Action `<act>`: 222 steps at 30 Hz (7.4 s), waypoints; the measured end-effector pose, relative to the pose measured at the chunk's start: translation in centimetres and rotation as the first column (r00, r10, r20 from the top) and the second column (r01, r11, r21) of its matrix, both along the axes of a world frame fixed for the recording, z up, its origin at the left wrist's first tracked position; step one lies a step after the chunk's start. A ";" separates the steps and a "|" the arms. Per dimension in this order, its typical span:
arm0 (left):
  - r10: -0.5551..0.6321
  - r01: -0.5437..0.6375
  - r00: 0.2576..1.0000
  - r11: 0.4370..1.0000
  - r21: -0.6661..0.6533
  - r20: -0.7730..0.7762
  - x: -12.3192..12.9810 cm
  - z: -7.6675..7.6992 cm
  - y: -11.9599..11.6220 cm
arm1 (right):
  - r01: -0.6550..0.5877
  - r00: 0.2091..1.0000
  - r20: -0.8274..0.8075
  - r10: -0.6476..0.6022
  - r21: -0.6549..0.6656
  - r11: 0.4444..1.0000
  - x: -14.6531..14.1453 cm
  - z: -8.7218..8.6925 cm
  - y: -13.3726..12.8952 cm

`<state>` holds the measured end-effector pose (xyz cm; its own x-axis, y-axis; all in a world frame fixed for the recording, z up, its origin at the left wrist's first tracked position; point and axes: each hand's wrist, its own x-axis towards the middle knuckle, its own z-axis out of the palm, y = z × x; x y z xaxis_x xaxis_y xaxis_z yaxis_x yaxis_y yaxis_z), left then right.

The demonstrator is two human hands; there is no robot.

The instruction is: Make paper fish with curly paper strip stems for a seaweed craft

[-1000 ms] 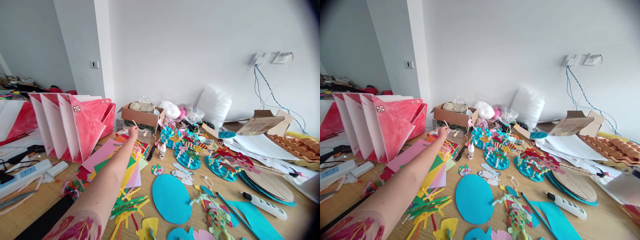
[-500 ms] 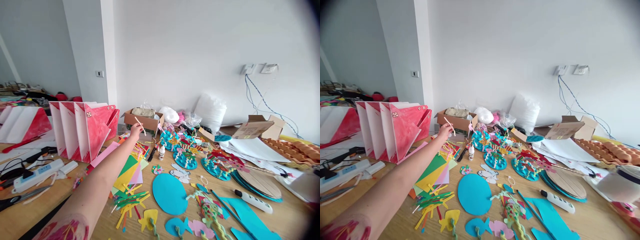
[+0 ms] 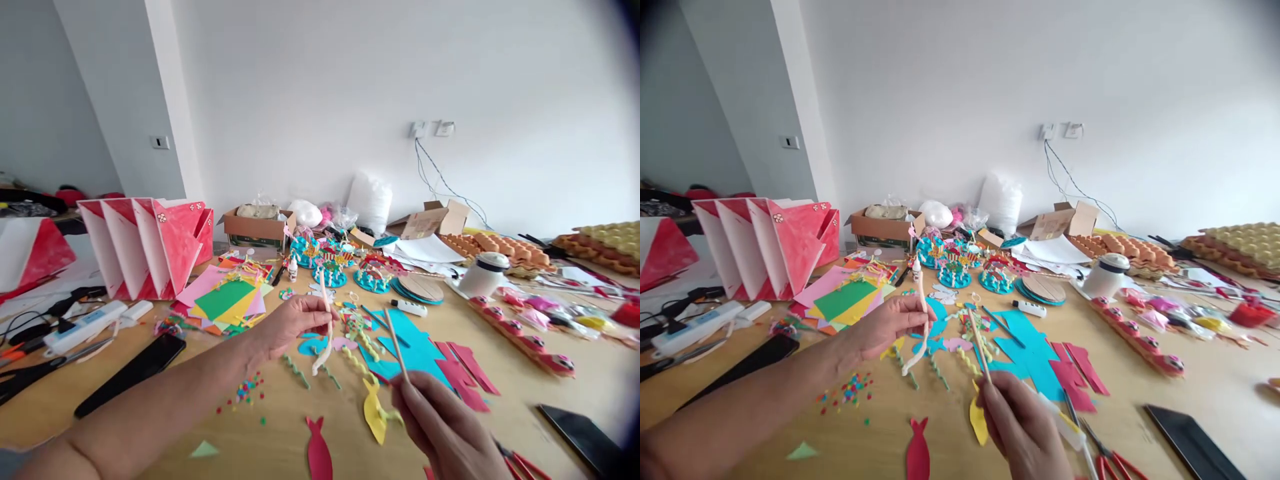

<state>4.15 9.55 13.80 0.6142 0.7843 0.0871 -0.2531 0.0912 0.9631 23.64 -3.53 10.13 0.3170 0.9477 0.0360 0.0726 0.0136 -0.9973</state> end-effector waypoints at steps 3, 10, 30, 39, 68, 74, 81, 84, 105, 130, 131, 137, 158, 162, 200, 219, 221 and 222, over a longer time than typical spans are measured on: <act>0.136 -0.138 0.990 0.989 0.057 0.030 0.3 -0.5 -2.6 | -0.146 0.959 -0.246 0.139 -0.012 0.989 -1.9 0.1 0.3; 0.392 -0.411 0.911 0.885 0.216 0.129 1.2 -1.1 -6.3 | -0.273 0.894 -0.369 0.255 0.005 0.962 -5.5 -0.1 -0.8; -0.048 0.139 0.948 0.952 0.271 -0.316 -4.4 -1.1 -8.5 | -0.499 0.752 0.420 0.509 -0.142 0.855 -1.6 3.7 -0.3; 0.051 -0.051 0.995 0.999 0.000 -0.081 -0.1 -2.6 -8.6 | -0.247 0.823 0.529 0.206 0.007 0.969 -3.1 2.3 -0.3; 0.223 -0.216 0.973 0.970 0.112 -0.055 1.0 -3.6 -8.8 | -0.275 0.802 0.573 0.167 0.107 0.956 -4.8 1.9 -0.2; 0.277 -0.262 0.960 0.946 0.192 -0.052 1.0 -4.0 -8.7 | -0.165 0.883 0.466 0.053 0.203 0.965 -5.8 0.9 0.9; 0.259 -0.254 0.966 0.957 0.141 -0.019 0.6 -4.1 -8.5 | -0.232 0.713 0.674 -0.194 0.488 0.841 -5.8 0.3 0.6; 0.238 -0.236 0.971 0.965 0.112 -0.003 0.7 -4.3 -8.5 | -0.237 0.664 0.698 -0.267 0.535 0.811 -5.8 0.1 0.5; 0.364 -0.288 0.922 0.874 0.391 -0.134 0.0 -4.6 -7.5 | -0.136 0.878 0.479 -0.023 0.295 0.946 -6.5 0.5 1.2; 0.287 -0.230 0.941 0.931 -0.282 0.179 1.4 -4.1 -8.4 | -0.151 0.936 0.348 -0.045 0.517 0.843 -6.4 -1.3 1.4; 0.285 -0.227 0.941 0.932 -0.282 0.184 1.4 -4.1 -8.4 | -0.145 0.950 0.312 -0.025 0.511 0.847 -6.4 -1.4 1.4; 0.285 -0.284 0.956 0.958 -0.029 0.075 1.1 -4.6 -8.2 | -0.094 0.993 0.099 0.062 0.372 0.923 -6.5 -2.3 1.4; 0.296 -0.281 0.954 0.940 -0.194 0.054 1.9 -4.7 -8.4 | -0.035 0.888 0.406 -0.215 0.526 0.850 -6.3 -1.2 1.1; 0.304 -0.285 0.951 0.934 -0.217 0.059 1.9 -4.6 -8.5 | -0.058 0.864 0.449 -0.227 0.536 0.842 -6.2 -1.2 0.9; 0.303 -0.249 0.949 0.894 -0.373 0.093 2.2 -4.8 -8.7 | -0.040 0.804 0.523 -0.283 0.521 0.853 -6.2 -0.9 0.5; 0.081 -0.062 0.992 0.979 0.192 -0.093 -0.4 -4.8 -6.8 | -0.310 0.827 -0.494 0.267 -0.006 0.951 -5.6 -1.9 0.8; 0.070 -0.044 0.991 0.974 0.220 -0.111 -0.6 -4.8 -6.4 | -0.344 0.803 -0.521 0.289 -0.010 0.939 -5.5 -2.0 1.0; 0.063 -0.036 0.992 0.974 0.226 -0.112 -0.7 -4.8 -6.4 | -0.348 0.802 -0.522 0.290 -0.015 0.937 -5.4 -2.1 1.0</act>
